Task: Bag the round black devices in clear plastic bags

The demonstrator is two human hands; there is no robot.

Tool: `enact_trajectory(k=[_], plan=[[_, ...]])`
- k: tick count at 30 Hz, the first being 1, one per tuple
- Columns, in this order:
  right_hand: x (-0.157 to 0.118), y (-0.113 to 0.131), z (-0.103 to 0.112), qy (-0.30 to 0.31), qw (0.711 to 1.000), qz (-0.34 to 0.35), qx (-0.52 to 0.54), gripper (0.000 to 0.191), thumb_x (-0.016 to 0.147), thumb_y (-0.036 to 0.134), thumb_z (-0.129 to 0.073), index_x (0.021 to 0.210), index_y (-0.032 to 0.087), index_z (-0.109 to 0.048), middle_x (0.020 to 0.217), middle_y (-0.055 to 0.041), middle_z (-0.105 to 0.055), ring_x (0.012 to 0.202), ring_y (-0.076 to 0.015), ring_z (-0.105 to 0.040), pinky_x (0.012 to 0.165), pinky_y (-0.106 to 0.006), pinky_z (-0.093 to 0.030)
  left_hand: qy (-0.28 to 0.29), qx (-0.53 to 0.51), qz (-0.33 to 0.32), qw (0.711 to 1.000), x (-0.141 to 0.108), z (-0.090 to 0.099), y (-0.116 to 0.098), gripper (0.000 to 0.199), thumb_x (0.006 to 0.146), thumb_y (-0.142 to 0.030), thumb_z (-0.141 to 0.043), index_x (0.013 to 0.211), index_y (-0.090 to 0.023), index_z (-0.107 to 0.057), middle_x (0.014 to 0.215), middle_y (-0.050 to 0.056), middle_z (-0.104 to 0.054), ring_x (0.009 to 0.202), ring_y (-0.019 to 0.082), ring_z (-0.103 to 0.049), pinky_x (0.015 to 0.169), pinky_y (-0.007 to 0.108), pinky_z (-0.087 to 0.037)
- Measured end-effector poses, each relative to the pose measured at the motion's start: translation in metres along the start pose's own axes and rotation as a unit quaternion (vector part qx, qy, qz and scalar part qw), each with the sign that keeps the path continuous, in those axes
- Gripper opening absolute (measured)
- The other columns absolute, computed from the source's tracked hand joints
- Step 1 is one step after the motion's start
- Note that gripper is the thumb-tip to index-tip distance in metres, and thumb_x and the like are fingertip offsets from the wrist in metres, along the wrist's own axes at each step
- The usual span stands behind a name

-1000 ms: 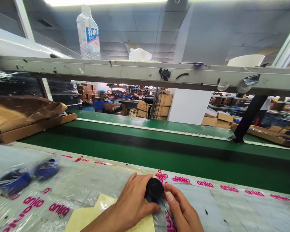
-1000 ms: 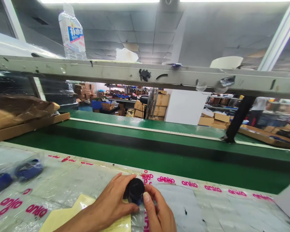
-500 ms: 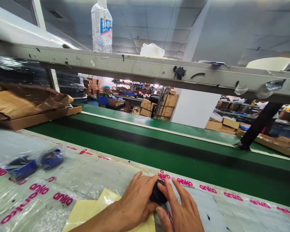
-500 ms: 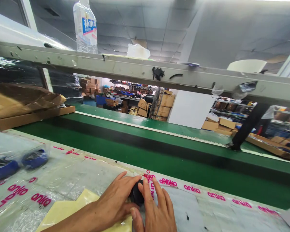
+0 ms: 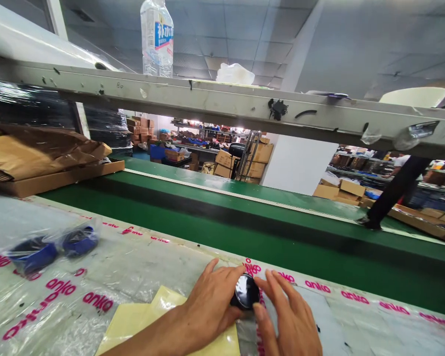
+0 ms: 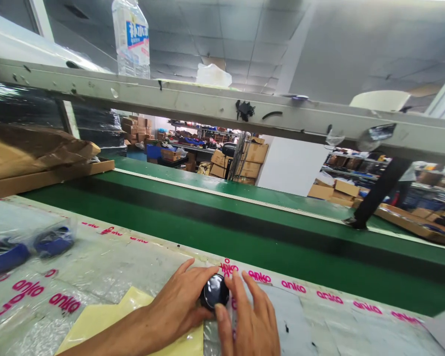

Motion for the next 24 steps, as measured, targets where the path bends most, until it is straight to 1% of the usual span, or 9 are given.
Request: enact_trajectory(k=[2,4,6,8,11,14,18,21,24], plan=[[0.0,-0.013,0.007,-0.007,0.998,-0.058,0.037,0.044,0.106,0.048,-0.036,0.14,0.022,-0.046,0.139,-0.016,-0.057,0.131,-0.037,-0.049,0.105,-0.062,-0.042,-0.018,-0.003,-0.015,1.0,0.0,-0.001,0.002,0.079,0.083,-0.011,-0.072,0.149,-0.027,-0.032,0.141,0.009,-0.06,0.132,0.029,-0.056,0.123,0.061,-0.027],[-0.002,-0.021,0.01,-0.004,0.992,-0.096,0.08,0.045,0.106,0.052,-0.036,0.139,0.023,-0.047,0.137,-0.0147,-0.057,0.13,-0.0352,-0.049,0.106,-0.061,-0.042,-0.034,-0.012,-0.025,0.999,0.0,-0.002,0.005,0.097,0.077,-0.005,-0.072,0.155,-0.029,-0.018,0.141,0.008,-0.06,0.129,0.029,-0.057,0.12,0.058,-0.034],[-0.003,-0.023,0.009,0.007,0.987,-0.114,0.111,0.044,0.106,0.054,-0.036,0.137,0.025,-0.048,0.136,-0.0131,-0.058,0.128,-0.0334,-0.051,0.105,-0.059,-0.044,-0.047,-0.023,-0.037,0.998,0.0,-0.002,0.007,0.109,0.073,-0.003,-0.072,0.157,-0.032,-0.008,0.139,0.007,-0.061,0.128,0.029,-0.058,0.118,0.055,-0.038],[-0.004,-0.021,0.007,0.016,0.985,-0.116,0.126,0.043,0.106,0.055,-0.037,0.136,0.027,-0.048,0.135,-0.0116,-0.059,0.127,-0.0322,-0.053,0.105,-0.056,-0.046,-0.058,-0.027,-0.05,0.997,0.0,-0.001,0.007,0.11,0.076,-0.004,-0.071,0.157,-0.035,-0.005,0.138,0.006,-0.061,0.128,0.029,-0.058,0.118,0.054,-0.038],[-0.005,-0.016,0.003,0.021,0.986,-0.105,0.13,0.042,0.105,0.054,-0.039,0.137,0.028,-0.047,0.135,-0.0105,-0.059,0.126,-0.0317,-0.054,0.104,-0.054,-0.048,-0.061,-0.019,-0.066,0.996,0.001,-0.002,0.005,0.112,0.078,-0.005,-0.071,0.156,-0.038,0.001,0.138,0.007,-0.061,0.128,0.03,-0.057,0.117,0.056,-0.039],[-0.006,-0.015,0.002,0.012,0.988,-0.091,0.124,0.045,0.103,0.054,-0.044,0.137,0.026,-0.047,0.134,-0.0126,-0.059,0.125,-0.0331,-0.056,0.102,-0.053,-0.05,-0.059,0.0,-0.071,0.996,0.001,-0.006,0.002,0.119,0.076,-0.002,-0.071,0.154,-0.041,0.01,0.136,0.005,-0.061,0.127,0.029,-0.058,0.118,0.057,-0.037],[-0.008,-0.013,-0.001,0.006,0.991,-0.066,0.117,0.048,0.1,0.054,-0.049,0.137,0.024,-0.047,0.132,-0.0144,-0.058,0.121,-0.0339,-0.059,0.098,-0.051,-0.054,-0.04,0.037,-0.078,0.995,-0.001,-0.01,-0.002,0.121,0.072,0.005,-0.062,0.154,-0.04,0.013,0.136,0.004,-0.061,0.128,0.027,-0.057,0.122,0.057,-0.032],[-0.007,-0.009,-0.006,0.014,0.992,-0.027,0.12,0.051,0.096,0.051,-0.056,0.138,0.024,-0.046,0.131,-0.013,-0.061,0.12,-0.0341,-0.06,0.097,-0.05,-0.056,-0.033,0.049,-0.083,0.995,-0.002,-0.007,-0.005,0.125,0.068,0.006,-0.061,0.153,-0.041,0.017,0.138,0.004,-0.059,0.129,0.027,-0.056,0.122,0.058,-0.031],[-0.004,-0.004,-0.011,0.025,0.992,0.028,0.123,0.057,0.092,0.042,-0.063,0.141,0.023,-0.041,0.13,-0.0139,-0.063,0.119,-0.0341,-0.061,0.096,-0.05,-0.057,-0.023,0.049,-0.08,0.995,-0.001,-0.005,-0.004,0.128,0.067,0.004,-0.066,0.152,-0.043,0.018,0.139,0.003,-0.059,0.129,0.027,-0.056,0.122,0.06,-0.031]])
Point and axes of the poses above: each hand's wrist, its own x-axis towards the middle knuckle, its own z-axis out of the back of the hand, y = z × x, the point moved 7 cm from there along x, towards the middle knuckle
